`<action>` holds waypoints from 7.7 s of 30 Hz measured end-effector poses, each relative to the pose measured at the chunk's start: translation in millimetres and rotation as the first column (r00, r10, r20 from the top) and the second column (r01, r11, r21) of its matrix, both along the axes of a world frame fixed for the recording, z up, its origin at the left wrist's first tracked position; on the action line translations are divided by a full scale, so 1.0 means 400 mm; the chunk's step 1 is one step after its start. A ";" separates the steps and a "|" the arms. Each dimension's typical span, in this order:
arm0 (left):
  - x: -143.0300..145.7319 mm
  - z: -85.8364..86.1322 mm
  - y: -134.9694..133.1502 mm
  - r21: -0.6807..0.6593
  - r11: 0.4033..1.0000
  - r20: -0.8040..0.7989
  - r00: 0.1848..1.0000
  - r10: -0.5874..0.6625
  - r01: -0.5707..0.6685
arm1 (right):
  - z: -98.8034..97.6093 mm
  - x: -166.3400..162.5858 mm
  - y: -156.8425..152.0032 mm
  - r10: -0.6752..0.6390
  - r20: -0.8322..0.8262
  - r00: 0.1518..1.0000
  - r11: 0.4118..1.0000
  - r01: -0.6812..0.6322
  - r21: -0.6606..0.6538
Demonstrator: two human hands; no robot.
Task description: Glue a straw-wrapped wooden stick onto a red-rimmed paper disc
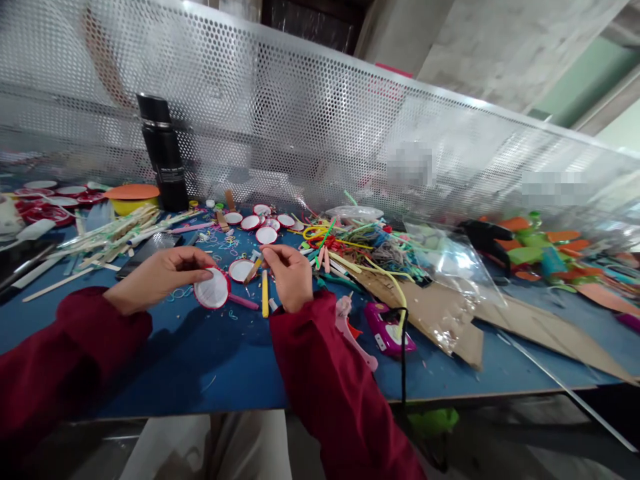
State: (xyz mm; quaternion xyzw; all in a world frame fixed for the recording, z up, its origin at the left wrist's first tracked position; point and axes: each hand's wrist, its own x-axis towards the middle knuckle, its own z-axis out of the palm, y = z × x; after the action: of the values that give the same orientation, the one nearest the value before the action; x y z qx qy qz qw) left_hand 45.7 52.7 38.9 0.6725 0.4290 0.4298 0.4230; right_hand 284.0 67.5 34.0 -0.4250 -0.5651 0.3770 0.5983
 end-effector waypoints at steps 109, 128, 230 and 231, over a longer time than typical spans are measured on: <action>0.057 -0.025 -0.042 -0.001 1.000 0.107 0.994 0.029 -0.029 | -0.025 -0.095 -0.078 0.065 0.289 0.955 0.992 -0.094 0.087; 0.065 -0.043 -0.036 -0.131 0.991 0.215 0.977 -0.010 0.039 | -0.022 -0.097 -0.081 0.102 0.228 0.968 0.994 -0.093 -0.051; 0.069 -0.051 -0.035 -0.160 0.987 0.152 0.988 0.022 0.003 | -0.050 -0.096 -0.076 0.099 0.321 0.942 0.993 -0.072 -0.095; 0.070 -0.048 -0.036 -0.165 0.986 0.154 0.988 0.023 0.003 | -0.049 -0.095 -0.076 0.099 0.325 0.940 0.993 -0.071 -0.098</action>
State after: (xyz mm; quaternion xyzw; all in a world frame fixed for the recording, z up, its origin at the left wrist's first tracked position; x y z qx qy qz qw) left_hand 73.8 38.3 19.9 0.5976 0.4321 0.4460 0.5072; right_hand 245.9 37.2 14.5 -0.4823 -0.6584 0.3498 0.4600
